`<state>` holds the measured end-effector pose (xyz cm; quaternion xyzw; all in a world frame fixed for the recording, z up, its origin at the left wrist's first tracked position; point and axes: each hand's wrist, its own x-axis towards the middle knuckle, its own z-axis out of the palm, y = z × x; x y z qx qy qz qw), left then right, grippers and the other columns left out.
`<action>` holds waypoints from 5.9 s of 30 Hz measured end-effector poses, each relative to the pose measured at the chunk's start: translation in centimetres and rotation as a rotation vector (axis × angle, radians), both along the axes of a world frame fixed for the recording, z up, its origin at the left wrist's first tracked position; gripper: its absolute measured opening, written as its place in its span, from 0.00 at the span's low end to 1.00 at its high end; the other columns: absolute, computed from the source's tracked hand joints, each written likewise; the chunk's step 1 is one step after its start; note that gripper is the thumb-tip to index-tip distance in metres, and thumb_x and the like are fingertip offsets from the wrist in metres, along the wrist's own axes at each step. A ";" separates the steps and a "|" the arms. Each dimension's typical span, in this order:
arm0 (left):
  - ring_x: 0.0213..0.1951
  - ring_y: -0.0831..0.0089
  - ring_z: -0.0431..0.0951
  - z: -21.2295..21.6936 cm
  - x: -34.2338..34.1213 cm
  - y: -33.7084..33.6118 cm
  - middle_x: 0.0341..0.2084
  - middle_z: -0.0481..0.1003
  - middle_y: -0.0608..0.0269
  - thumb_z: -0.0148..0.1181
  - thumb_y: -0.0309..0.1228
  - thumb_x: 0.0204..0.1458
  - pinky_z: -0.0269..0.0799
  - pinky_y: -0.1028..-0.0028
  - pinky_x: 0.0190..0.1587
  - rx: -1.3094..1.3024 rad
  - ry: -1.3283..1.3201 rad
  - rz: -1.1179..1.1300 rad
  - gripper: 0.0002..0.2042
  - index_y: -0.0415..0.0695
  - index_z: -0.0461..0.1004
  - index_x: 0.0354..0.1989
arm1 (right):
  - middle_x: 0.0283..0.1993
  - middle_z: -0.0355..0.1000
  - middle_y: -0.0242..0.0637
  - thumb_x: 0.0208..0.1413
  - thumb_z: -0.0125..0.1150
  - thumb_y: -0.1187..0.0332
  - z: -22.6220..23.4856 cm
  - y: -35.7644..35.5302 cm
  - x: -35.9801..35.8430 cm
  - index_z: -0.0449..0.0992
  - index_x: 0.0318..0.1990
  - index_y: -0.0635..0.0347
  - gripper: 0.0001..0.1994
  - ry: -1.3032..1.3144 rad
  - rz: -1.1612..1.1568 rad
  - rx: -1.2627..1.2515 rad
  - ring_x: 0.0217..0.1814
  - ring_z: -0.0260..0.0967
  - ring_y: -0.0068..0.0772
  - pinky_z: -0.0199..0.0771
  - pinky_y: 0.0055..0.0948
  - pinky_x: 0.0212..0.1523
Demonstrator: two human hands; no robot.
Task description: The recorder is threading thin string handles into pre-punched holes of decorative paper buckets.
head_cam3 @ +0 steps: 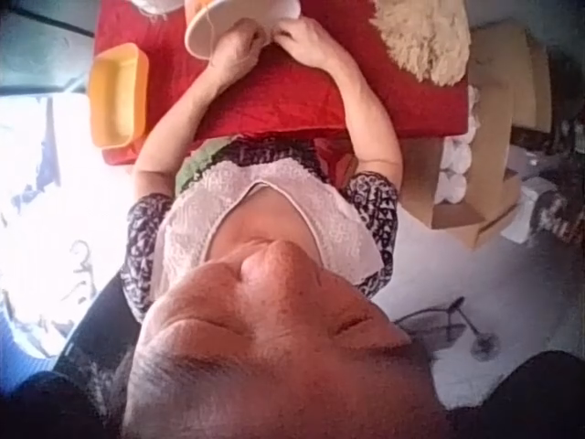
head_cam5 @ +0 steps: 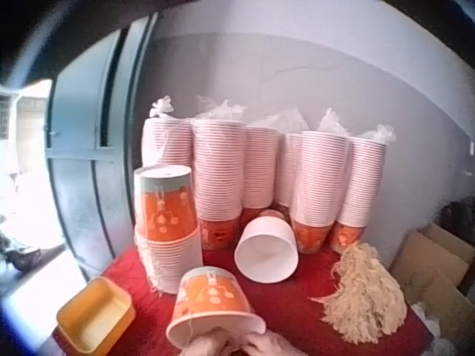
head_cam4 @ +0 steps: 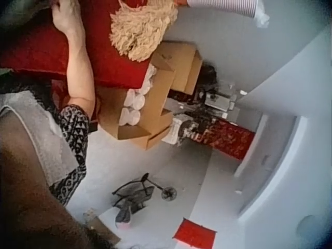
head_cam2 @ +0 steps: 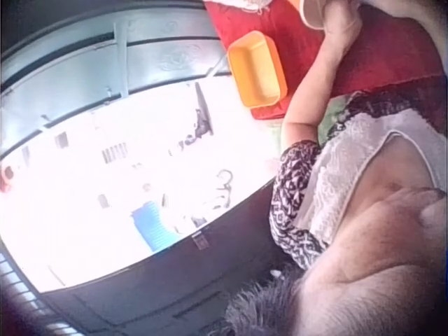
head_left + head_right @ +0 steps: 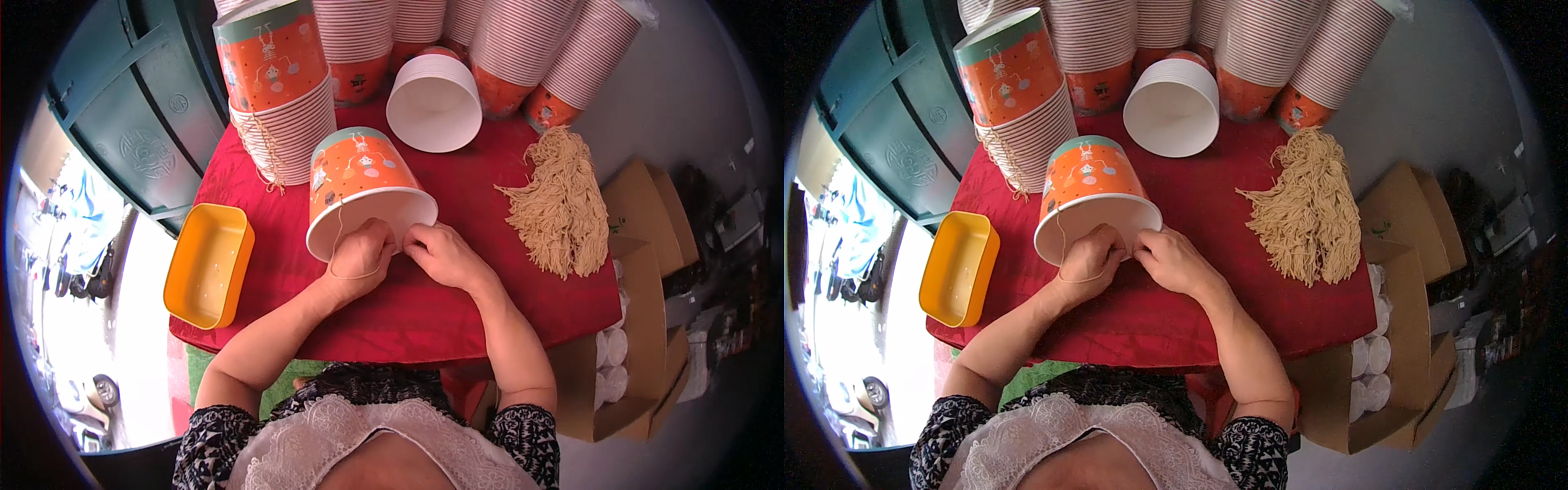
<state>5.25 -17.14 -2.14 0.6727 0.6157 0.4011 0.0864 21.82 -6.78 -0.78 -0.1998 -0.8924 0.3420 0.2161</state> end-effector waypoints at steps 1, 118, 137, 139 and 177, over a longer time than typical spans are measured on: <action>0.33 0.46 0.76 0.0 0.0 0.0 0.31 0.73 0.46 0.56 0.22 0.50 0.72 0.56 0.35 0.001 -0.004 0.007 0.03 0.38 0.70 0.32 | 0.33 0.76 0.49 0.54 0.58 0.73 0.1 0.0 0.0 0.74 0.34 0.67 0.05 -0.004 0.007 0.001 0.37 0.75 0.49 0.74 0.39 0.38; 0.24 0.77 0.74 0.3 0.5 0.9 0.23 0.75 0.62 0.56 0.24 0.53 0.70 0.77 0.25 -0.225 -0.679 0.057 0.05 0.35 0.73 0.32 | 0.25 0.72 0.38 0.55 0.53 0.79 1.1 -2.8 -1.9 0.65 0.41 0.67 0.07 0.161 -0.310 -0.725 0.15 0.68 0.22 0.64 0.23 0.09; 0.20 0.77 0.71 0.9 0.0 1.0 0.20 0.72 0.62 0.54 0.26 0.55 0.66 0.76 0.22 -0.265 -0.785 0.073 0.06 0.35 0.71 0.32 | 0.28 0.74 0.47 0.52 0.60 0.77 -1.4 -2.5 -2.4 0.72 0.39 0.64 0.07 0.211 -0.254 0.036 0.28 0.76 0.42 0.74 0.36 0.29; 0.20 0.77 0.71 1.1 0.0 1.0 0.20 0.72 0.62 0.53 0.26 0.56 0.66 0.76 0.21 -0.281 -0.783 0.080 0.06 0.35 0.71 0.32 | 0.29 0.75 0.48 0.52 0.61 0.77 -1.6 -2.6 -2.6 0.73 0.37 0.64 0.06 0.234 -0.283 0.093 0.30 0.76 0.46 0.74 0.37 0.29; 0.37 0.50 0.74 -0.4 -0.6 0.6 0.32 0.73 0.46 0.60 0.23 0.41 0.71 0.59 0.41 -0.028 -0.085 0.126 0.04 0.35 0.74 0.25 | 0.25 0.74 0.43 0.52 0.61 0.76 -1.9 -2.5 -2.8 0.70 0.35 0.60 0.06 0.237 -0.288 0.185 0.26 0.75 0.46 0.74 0.39 0.25</action>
